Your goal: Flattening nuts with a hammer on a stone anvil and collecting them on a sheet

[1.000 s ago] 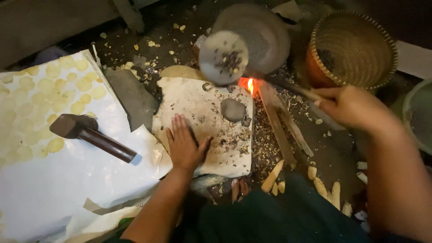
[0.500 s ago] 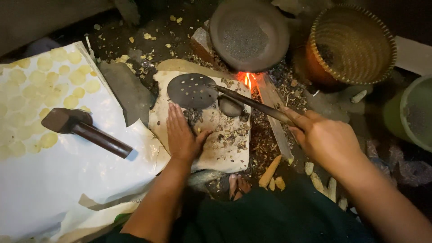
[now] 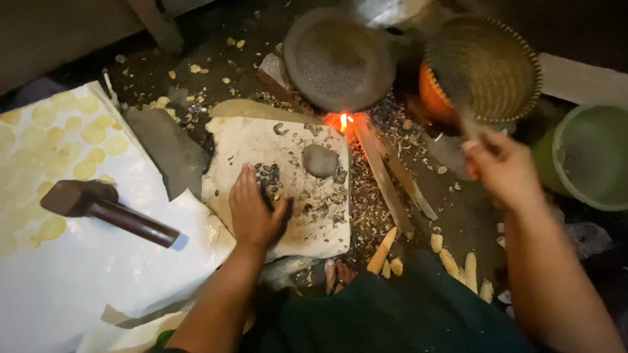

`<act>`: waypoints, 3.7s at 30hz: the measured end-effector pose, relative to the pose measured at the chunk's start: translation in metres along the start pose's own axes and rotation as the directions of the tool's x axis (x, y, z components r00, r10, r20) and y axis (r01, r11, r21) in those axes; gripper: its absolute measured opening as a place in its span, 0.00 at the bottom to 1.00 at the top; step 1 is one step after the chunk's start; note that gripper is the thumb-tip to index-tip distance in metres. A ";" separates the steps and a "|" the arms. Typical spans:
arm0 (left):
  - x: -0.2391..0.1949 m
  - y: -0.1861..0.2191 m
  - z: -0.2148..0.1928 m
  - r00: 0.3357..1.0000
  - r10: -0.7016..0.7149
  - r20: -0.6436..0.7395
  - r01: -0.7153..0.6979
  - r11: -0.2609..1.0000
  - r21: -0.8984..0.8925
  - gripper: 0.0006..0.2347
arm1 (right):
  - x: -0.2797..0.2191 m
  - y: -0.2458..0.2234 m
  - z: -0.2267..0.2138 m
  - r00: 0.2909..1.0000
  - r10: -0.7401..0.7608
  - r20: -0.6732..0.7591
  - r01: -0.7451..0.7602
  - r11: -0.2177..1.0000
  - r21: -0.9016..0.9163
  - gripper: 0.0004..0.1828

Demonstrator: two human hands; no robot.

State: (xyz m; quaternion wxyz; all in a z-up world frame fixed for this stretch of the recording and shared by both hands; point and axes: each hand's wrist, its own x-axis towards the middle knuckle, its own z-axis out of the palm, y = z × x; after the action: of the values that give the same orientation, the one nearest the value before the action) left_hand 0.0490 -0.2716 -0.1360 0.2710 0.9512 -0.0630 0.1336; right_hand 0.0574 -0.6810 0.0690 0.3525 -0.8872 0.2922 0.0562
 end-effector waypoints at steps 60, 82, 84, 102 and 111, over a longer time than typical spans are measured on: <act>-0.007 -0.008 0.008 0.995 0.098 -0.029 -0.096 0.994 0.053 0.35 | 0.128 0.133 -0.126 0.976 -0.034 0.216 -0.057 0.913 0.403 0.06; -0.004 -0.014 0.017 0.986 0.122 -0.112 -0.113 0.990 0.081 0.34 | 0.111 0.012 0.088 0.942 -0.337 0.002 0.316 0.881 -0.352 0.22; -0.006 -0.013 0.016 0.991 0.106 -0.087 -0.100 0.992 0.073 0.34 | 0.112 0.024 0.093 0.973 -0.213 0.090 0.228 0.951 -0.211 0.23; -0.006 -0.015 0.016 0.997 0.066 -0.051 -0.064 0.998 0.028 0.36 | 0.033 0.003 0.113 0.748 -0.663 -0.018 0.573 0.660 -0.485 0.31; -0.006 -0.017 0.014 0.997 0.073 -0.038 -0.071 0.996 0.056 0.36 | 0.095 0.030 0.149 0.940 -0.342 0.005 0.335 0.918 -0.213 0.27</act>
State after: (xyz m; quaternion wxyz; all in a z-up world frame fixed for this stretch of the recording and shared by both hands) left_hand 0.0496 -0.2649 -0.1580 0.2413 0.9524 -0.0882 0.1641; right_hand 0.1351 -0.6455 -0.0891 0.2562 -0.9575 0.1324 0.0107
